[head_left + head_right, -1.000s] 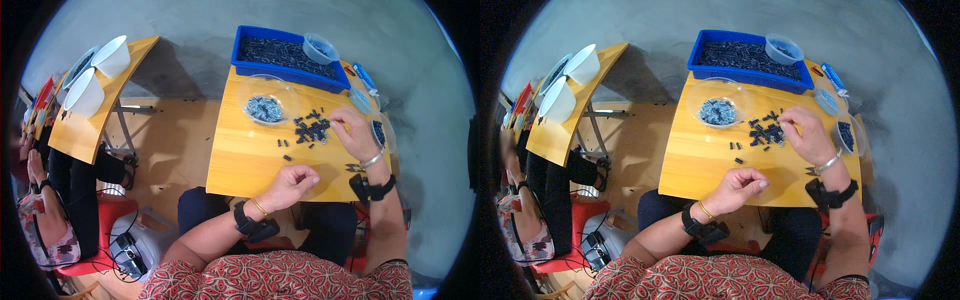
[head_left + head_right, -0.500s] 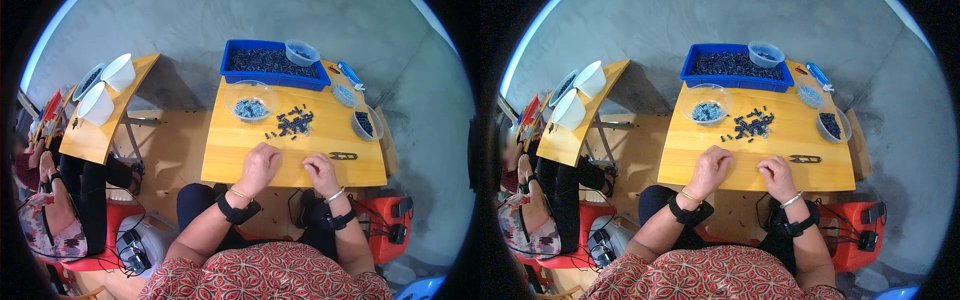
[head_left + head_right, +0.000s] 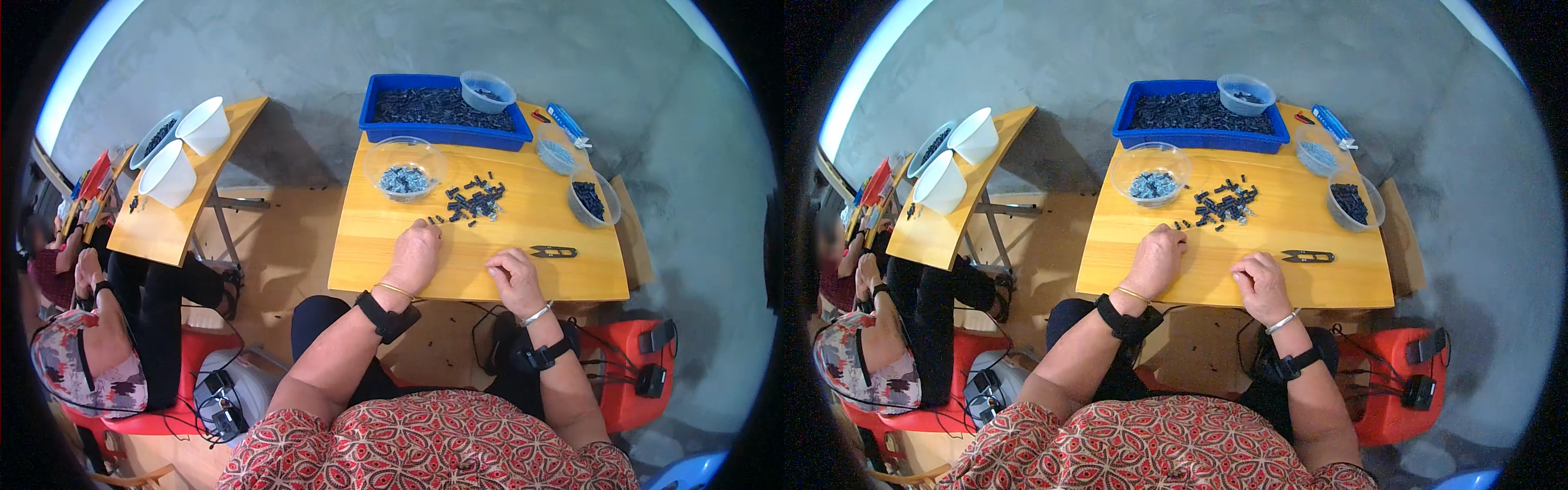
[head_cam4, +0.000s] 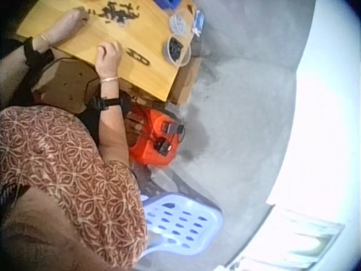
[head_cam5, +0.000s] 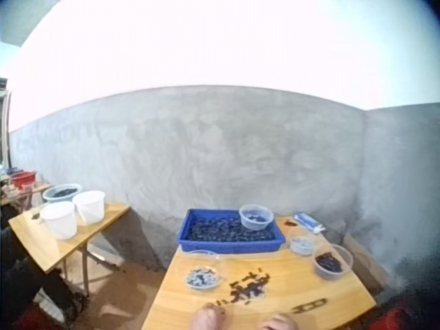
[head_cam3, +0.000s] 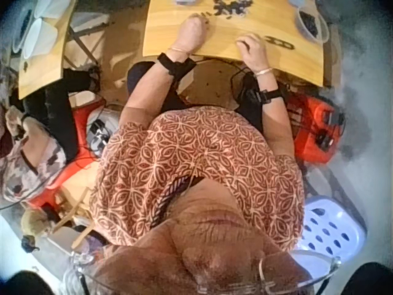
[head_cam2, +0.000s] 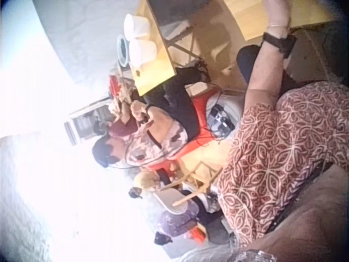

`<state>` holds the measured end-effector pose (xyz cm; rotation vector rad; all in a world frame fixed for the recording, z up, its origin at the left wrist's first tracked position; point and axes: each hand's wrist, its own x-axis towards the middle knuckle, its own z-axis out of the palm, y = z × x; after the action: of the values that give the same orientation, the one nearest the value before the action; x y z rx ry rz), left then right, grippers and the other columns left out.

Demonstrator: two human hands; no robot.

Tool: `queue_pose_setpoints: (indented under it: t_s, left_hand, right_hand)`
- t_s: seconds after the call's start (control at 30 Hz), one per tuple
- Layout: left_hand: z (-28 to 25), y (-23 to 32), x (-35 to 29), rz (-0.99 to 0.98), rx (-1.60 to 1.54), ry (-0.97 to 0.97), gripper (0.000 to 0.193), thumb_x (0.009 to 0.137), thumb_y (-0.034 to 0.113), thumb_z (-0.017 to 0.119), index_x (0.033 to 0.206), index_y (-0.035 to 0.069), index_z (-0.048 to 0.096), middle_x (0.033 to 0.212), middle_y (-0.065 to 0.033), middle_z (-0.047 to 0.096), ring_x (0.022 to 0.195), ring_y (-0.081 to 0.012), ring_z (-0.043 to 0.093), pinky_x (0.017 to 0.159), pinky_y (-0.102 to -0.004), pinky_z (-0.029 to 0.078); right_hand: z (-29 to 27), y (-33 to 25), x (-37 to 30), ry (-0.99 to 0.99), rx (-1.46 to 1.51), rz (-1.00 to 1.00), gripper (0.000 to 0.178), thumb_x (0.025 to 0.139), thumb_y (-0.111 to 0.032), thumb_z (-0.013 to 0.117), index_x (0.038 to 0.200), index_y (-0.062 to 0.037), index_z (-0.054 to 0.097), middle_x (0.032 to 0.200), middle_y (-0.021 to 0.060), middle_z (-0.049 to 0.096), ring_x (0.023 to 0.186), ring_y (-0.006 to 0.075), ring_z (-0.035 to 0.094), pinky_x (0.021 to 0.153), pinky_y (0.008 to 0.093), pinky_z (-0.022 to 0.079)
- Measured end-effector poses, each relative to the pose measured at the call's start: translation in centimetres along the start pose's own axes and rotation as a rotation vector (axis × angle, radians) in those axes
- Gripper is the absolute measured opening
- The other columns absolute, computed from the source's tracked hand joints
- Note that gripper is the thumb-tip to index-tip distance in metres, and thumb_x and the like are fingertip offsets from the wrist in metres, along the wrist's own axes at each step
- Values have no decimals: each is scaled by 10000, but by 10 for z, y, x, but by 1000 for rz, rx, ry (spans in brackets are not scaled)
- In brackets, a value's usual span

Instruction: The person picks up a black plastic piece and a small metal part by hand, joins them together, and repeats this process several times before placing the completed assemblies into a clear plastic bowl.

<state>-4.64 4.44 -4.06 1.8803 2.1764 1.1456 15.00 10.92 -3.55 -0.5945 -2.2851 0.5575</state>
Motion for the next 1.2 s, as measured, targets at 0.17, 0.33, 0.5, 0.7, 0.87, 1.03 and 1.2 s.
queue_pose_setpoints:
  t_s: [0.17,0.33,0.5,0.7,0.87,1.03,1.2]
  left_hand:
    - [-4,3,-2,-10,30,11,47,697,36,554,708,8,590,719,-157,556,676,-318,552,611,-365,463]
    - [-12,10,-7,3,-104,88,62,725,42,546,747,0,587,726,-161,570,665,-295,565,609,-335,461]
    - [-20,29,-32,-158,-600,-87,102,791,74,546,830,-17,572,725,-118,598,658,-163,563,623,-269,447]
    - [-24,37,-40,-110,-740,-220,71,771,45,565,799,-21,567,711,-128,592,652,-198,569,612,-281,449]
    - [-28,39,-39,-118,-761,-237,65,769,39,571,803,-17,568,695,-115,587,624,-167,551,592,-270,444]
    - [-23,37,-43,-86,-836,-206,106,815,93,554,854,-5,565,667,-5,549,578,-75,484,554,-222,430]
    - [-44,49,-42,-360,-1372,-341,121,842,101,516,916,11,552,675,1,520,562,-66,462,512,-202,425]
  right_hand:
    - [-1,-1,4,-15,27,72,28,692,-26,558,719,-34,559,713,96,543,710,261,522,637,332,419]
    - [-6,21,32,11,-20,158,23,698,-18,534,718,-23,544,700,128,540,690,289,534,622,351,433]
    - [-7,34,58,-83,-104,120,48,714,-7,509,759,-22,513,718,149,539,712,319,538,638,379,438]
    - [-6,41,77,-254,-250,79,26,734,-36,506,758,-27,508,762,163,542,731,338,536,658,403,430]
    - [0,48,78,-305,-296,52,23,727,-29,510,738,-12,497,738,166,536,710,338,531,640,392,426]
    - [3,44,76,-272,-369,5,18,707,-1,504,709,2,486,715,176,531,663,355,518,596,385,424]
    - [-15,-3,52,-92,-23,192,38,748,-11,504,761,7,474,590,93,504,553,208,528,512,300,430]
